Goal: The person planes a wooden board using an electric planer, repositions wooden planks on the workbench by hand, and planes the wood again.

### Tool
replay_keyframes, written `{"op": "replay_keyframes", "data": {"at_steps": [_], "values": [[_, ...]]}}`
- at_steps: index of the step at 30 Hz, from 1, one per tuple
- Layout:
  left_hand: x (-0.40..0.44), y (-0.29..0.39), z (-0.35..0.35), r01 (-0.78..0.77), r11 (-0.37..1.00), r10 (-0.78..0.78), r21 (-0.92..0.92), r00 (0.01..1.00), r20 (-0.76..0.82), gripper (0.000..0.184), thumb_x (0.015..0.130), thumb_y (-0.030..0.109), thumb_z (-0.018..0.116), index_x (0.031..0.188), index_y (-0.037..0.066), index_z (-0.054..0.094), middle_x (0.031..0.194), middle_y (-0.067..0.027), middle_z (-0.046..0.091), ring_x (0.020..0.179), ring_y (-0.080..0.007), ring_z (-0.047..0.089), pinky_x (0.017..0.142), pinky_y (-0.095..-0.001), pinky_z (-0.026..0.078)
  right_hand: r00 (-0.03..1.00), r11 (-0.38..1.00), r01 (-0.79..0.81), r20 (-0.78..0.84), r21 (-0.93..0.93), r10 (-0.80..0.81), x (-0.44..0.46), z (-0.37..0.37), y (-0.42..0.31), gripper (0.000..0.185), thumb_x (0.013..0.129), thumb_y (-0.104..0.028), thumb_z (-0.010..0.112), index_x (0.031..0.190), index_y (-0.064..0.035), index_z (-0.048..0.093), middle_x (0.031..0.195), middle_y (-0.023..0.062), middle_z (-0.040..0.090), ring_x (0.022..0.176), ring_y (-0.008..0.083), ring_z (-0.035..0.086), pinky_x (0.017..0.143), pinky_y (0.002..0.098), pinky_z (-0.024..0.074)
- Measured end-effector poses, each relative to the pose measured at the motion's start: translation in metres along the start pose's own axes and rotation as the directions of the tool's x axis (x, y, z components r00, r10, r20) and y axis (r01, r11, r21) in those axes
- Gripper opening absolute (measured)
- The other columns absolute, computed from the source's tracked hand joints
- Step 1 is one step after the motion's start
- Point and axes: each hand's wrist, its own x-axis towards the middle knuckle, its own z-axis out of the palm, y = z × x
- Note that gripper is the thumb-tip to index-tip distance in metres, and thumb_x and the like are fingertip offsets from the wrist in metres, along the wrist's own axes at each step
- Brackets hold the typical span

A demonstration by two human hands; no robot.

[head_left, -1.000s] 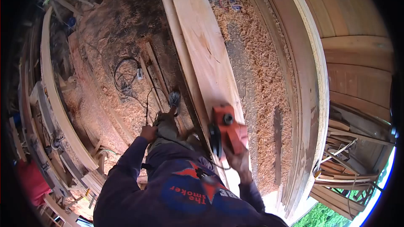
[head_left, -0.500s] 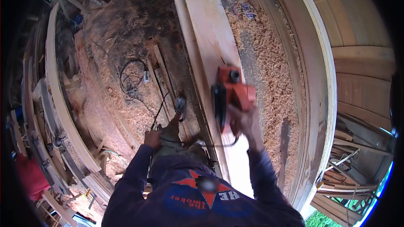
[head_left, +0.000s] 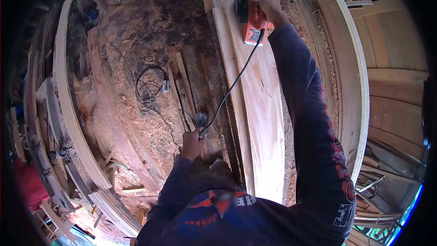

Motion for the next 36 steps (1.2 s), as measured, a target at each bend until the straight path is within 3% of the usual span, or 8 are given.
{"op": "replay_keyframes", "data": {"at_steps": [8, 11, 12, 13, 19, 24, 28, 36], "values": [[-0.040, -0.128, -0.017, 0.212, 0.949, -0.227, 0.236, 0.973, 0.039, 0.042, 0.078, 0.024, 0.074, 0.118, 0.010, 0.073, 0.093, -0.0183, 0.076, 0.090, -0.0372, 0.073, 0.090, -0.0481, 0.053, 0.959, 0.942, 0.275, 0.125, -0.192, -0.254, -0.213, -0.031, 0.032, 0.018, 0.084, -0.013, 0.068, 0.100, -0.0076, 0.075, 0.086, 0.0021, 0.071, 0.077, 0.0200, 0.067, 0.067, 0.0350, 0.0531], [-0.055, -0.153, -0.025, 0.187, 0.871, -0.335, 0.455, 0.903, 0.269, 0.044, 0.079, 0.032, 0.073, 0.118, 0.012, 0.072, 0.102, -0.0152, 0.076, 0.103, -0.0356, 0.072, 0.093, -0.0505, 0.053, 0.747, 0.444, 0.622, 0.320, -0.645, -0.583, -0.338, -0.061, 0.087, 0.021, 0.089, -0.024, 0.069, 0.105, -0.0109, 0.073, 0.094, 0.0137, 0.067, 0.090, 0.0319, 0.068, 0.074, 0.0411, 0.0535], [-0.057, -0.153, -0.022, 0.158, 0.831, -0.387, 0.534, 0.854, 0.349, 0.044, 0.080, 0.033, 0.073, 0.119, 0.013, 0.072, 0.107, -0.0150, 0.075, 0.107, -0.0354, 0.071, 0.094, -0.0523, 0.053, 1.000, 0.935, 0.011, 0.019, -0.355, -0.004, -0.396, -0.061, 0.064, 0.030, 0.091, -0.029, 0.071, 0.109, -0.0050, 0.072, 0.096, 0.0160, 0.071, 0.091, 0.0315, 0.070, 0.077, 0.0418, 0.0542], [-0.056, -0.155, -0.017, 0.119, 0.786, -0.443, 0.607, 0.794, 0.417, 0.044, 0.081, 0.034, 0.072, 0.120, 0.014, 0.071, 0.112, -0.0149, 0.074, 0.111, -0.0352, 0.070, 0.095, -0.0542, 0.052, 0.987, 0.938, -0.158, -0.014, -0.308, 0.162, -0.441, -0.067, 0.077, 0.041, 0.091, -0.035, 0.074, 0.113, -0.0009, 0.071, 0.100, 0.0186, 0.074, 0.095, 0.0312, 0.071, 0.079, 0.0415, 0.0549], [-0.003, -0.128, 0.003, -0.191, 0.752, -0.382, 0.631, 0.654, 0.653, 0.036, 0.083, 0.026, 0.066, 0.117, 0.016, 0.070, 0.117, -0.0165, 0.073, 0.111, -0.0356, 0.070, 0.098, -0.0566, 0.050, 0.972, 0.902, -0.233, -0.088, -0.364, 0.216, -0.631, -0.096, 0.135, 0.034, 0.090, -0.025, 0.077, 0.114, -0.0017, 0.069, 0.095, 0.0218, 0.071, 0.087, 0.0381, 0.073, 0.073, 0.0427, 0.0565], [0.027, -0.125, 0.012, -0.186, 0.827, -0.286, 0.531, 0.675, 0.680, 0.039, 0.081, 0.023, 0.067, 0.119, 0.016, 0.069, 0.110, -0.0150, 0.075, 0.108, -0.0363, 0.071, 0.097, -0.0596, 0.048, 0.993, 0.898, -0.105, -0.004, -0.428, 0.115, -0.572, -0.096, 0.114, 0.036, 0.097, -0.012, 0.064, 0.129, -0.0257, 0.071, 0.091, 0.0156, 0.061, 0.074, 0.0374, 0.066, 0.062, 0.0437, 0.0540], [0.028, -0.109, 0.001, -0.133, 0.817, -0.320, 0.561, 0.705, 0.633, 0.043, 0.078, 0.023, 0.069, 0.120, 0.015, 0.068, 0.107, -0.0155, 0.075, 0.106, -0.0356, 0.071, 0.098, -0.0579, 0.046, 0.931, 0.895, -0.364, -0.113, -0.259, 0.347, -0.444, -0.087, 0.075, 0.031, 0.089, -0.022, 0.075, 0.114, -0.0053, 0.072, 0.093, 0.0161, 0.072, 0.083, 0.0246, 0.071, 0.070, 0.0387, 0.0558], [0.013, -0.056, -0.025, -0.027, 0.946, -0.131, 0.324, 0.881, 0.454, 0.041, 0.079, 0.030, 0.077, 0.116, 0.014, 0.073, 0.090, -0.0175, 0.075, 0.088, -0.0387, 0.072, 0.084, -0.0483, 0.054, 0.975, 0.894, 0.216, 0.031, -0.392, -0.222, -0.126, -0.062, 0.038, 0.021, 0.080, -0.020, 0.070, 0.098, -0.0104, 0.074, 0.083, 0.0070, 0.069, 0.074, 0.0193, 0.066, 0.069, 0.0355, 0.0529]]}}
